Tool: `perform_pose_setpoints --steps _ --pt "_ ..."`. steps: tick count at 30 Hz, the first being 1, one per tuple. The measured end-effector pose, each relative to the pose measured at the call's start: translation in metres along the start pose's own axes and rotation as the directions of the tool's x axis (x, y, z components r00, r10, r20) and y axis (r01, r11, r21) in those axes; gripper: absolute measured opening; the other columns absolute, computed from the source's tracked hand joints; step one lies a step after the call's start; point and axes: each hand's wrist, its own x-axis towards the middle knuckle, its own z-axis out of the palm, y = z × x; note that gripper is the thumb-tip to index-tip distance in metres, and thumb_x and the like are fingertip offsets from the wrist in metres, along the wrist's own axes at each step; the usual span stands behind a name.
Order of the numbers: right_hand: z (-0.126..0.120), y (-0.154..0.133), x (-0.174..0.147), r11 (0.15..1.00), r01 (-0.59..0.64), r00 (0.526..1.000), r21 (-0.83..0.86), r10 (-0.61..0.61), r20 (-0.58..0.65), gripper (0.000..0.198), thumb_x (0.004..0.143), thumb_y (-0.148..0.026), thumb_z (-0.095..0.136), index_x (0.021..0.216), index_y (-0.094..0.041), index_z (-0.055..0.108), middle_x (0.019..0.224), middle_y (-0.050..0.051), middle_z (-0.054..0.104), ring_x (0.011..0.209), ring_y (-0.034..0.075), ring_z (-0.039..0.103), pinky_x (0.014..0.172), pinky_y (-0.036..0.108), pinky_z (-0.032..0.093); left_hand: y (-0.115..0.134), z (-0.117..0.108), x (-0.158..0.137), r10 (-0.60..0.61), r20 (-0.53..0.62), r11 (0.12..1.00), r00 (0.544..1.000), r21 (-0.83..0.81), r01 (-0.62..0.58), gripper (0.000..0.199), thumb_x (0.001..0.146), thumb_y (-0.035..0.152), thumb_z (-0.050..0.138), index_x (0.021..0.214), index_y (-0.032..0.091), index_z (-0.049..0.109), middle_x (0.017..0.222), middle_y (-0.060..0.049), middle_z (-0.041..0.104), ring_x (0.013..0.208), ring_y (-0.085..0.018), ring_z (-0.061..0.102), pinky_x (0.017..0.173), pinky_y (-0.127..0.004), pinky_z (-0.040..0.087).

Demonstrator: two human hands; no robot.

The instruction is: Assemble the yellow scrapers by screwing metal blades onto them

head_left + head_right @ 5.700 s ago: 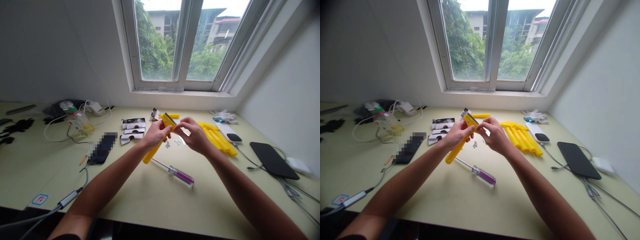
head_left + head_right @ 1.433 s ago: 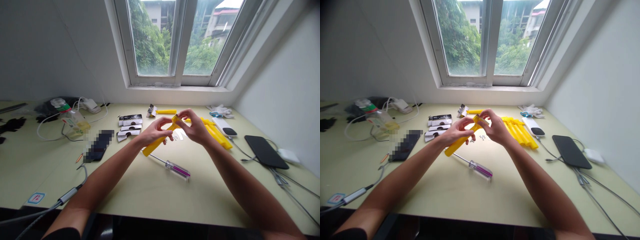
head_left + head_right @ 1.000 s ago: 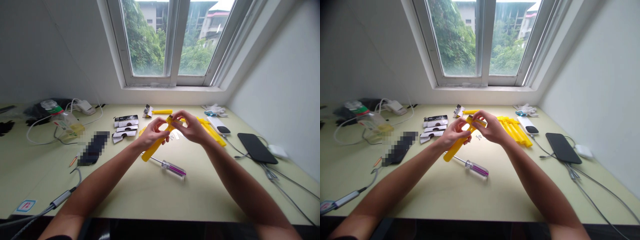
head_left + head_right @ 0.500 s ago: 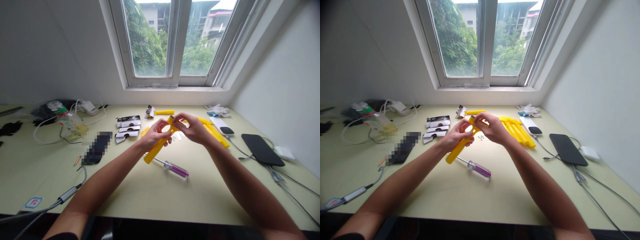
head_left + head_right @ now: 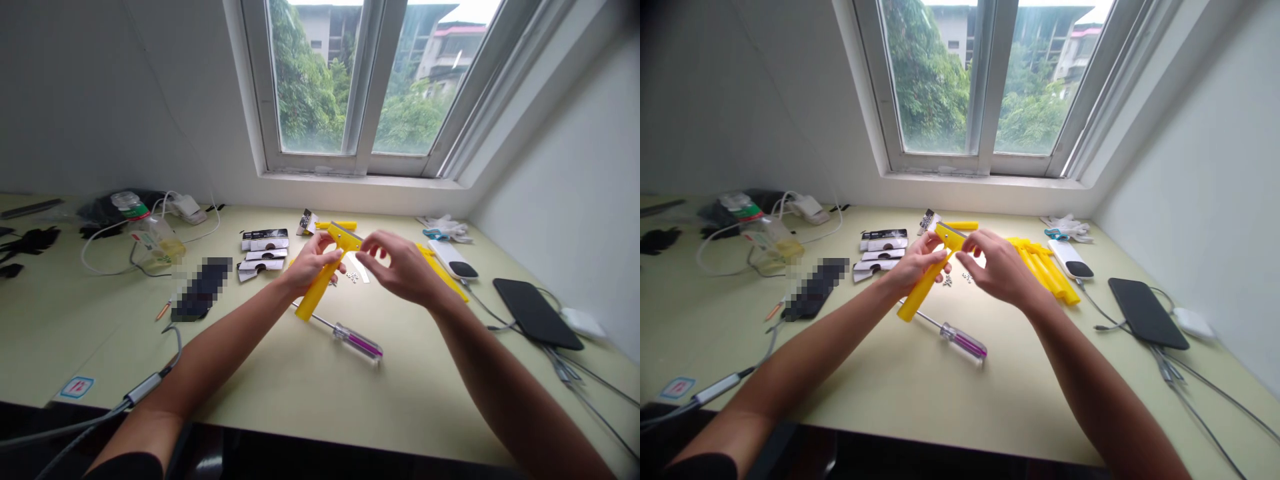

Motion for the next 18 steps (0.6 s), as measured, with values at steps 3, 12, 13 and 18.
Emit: perform_pose_setpoints --steps 3,12,13,18 --pt "0.008 -0.021 -0.016 0.991 0.064 0.878 -0.114 -0.001 0.479 0.025 0.080 -0.047 0.066 0.086 -0.023 0.064 0.077 0.004 0.069 0.069 0.021 0.064 0.055 0.031 0.044 0.013 -0.016 0.007 0.049 -0.183 0.999 0.982 0.025 -0.045 0.040 0.074 0.022 0.073 0.104 0.020 0.047 0.117 -0.008 0.055 0.064 -0.011 0.065 0.044 -0.020 0.048" --pt "0.034 -0.012 -0.025 0.973 0.155 0.696 -0.171 0.015 0.718 0.008 0.070 -0.018 0.067 0.077 -0.021 0.066 0.077 0.007 0.069 0.060 0.018 0.061 0.044 0.026 0.036 0.036 -0.047 0.013 0.144 -0.357 0.990 0.923 0.062 -0.130 0.034 0.075 0.012 0.066 0.099 0.020 0.044 0.105 -0.003 0.056 0.061 -0.009 0.061 0.043 -0.018 0.042" --pt "0.024 -0.008 -0.022 0.979 0.115 0.715 -0.166 0.034 0.698 0.011 0.071 -0.018 0.067 0.082 -0.022 0.066 0.074 0.006 0.068 0.058 0.017 0.060 0.043 0.026 0.036 0.036 -0.048 0.013 0.144 -0.355 0.989 0.924 0.064 -0.130 0.034 0.075 0.012 0.066 0.099 0.020 0.044 0.105 -0.003 0.056 0.060 -0.009 0.061 0.043 -0.018 0.042" --pt "-0.051 0.011 -0.013 0.992 -0.024 0.823 0.128 -0.053 0.566 0.014 0.082 -0.035 0.068 0.093 -0.025 0.068 0.073 0.001 0.069 0.061 0.015 0.062 0.051 0.025 0.048 0.033 -0.048 0.013 0.146 -0.311 0.989 0.939 0.075 -0.129 0.036 0.073 0.017 0.070 0.098 0.021 0.044 0.113 -0.004 0.054 0.060 -0.009 0.060 0.041 -0.019 0.042"
